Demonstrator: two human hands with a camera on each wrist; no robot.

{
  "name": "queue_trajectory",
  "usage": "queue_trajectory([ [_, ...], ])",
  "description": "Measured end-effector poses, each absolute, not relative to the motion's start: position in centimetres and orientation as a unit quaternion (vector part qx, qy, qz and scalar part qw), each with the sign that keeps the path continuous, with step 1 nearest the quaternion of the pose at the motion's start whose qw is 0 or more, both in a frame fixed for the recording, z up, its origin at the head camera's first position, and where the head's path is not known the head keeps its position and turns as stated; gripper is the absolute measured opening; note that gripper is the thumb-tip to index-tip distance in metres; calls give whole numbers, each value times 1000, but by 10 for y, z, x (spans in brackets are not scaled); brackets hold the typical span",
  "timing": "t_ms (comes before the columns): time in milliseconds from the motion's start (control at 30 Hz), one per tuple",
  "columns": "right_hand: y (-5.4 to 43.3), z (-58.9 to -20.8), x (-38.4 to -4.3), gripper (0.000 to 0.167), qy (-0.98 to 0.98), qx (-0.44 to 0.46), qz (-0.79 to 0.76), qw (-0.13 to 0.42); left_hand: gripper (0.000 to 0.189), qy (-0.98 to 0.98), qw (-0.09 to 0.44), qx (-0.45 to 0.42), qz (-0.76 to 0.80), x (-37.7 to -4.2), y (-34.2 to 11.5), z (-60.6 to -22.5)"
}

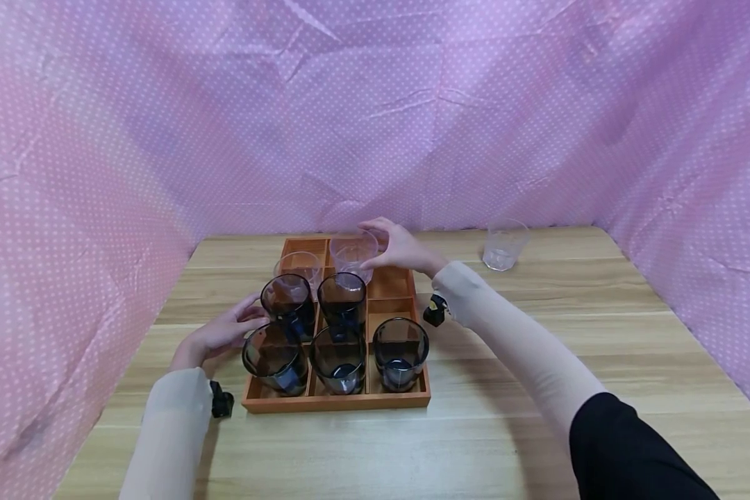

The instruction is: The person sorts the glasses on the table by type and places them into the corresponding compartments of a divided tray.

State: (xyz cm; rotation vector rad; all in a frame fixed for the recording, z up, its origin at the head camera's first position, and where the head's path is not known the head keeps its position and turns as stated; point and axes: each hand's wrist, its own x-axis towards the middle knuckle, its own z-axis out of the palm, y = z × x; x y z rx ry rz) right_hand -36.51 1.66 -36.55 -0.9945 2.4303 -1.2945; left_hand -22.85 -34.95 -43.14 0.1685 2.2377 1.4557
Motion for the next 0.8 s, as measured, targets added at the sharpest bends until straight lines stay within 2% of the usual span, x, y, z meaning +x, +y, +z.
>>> queue_trajectory([
  [300, 6, -372, -365, 87, 827, -346, -425, 127, 55, 812, 230, 56, 533, -225, -348, -432],
  [800, 3, -382, -362, 70, 819, -384, -386, 180, 53, 815, 227, 56, 531, -220, -344, -430],
])
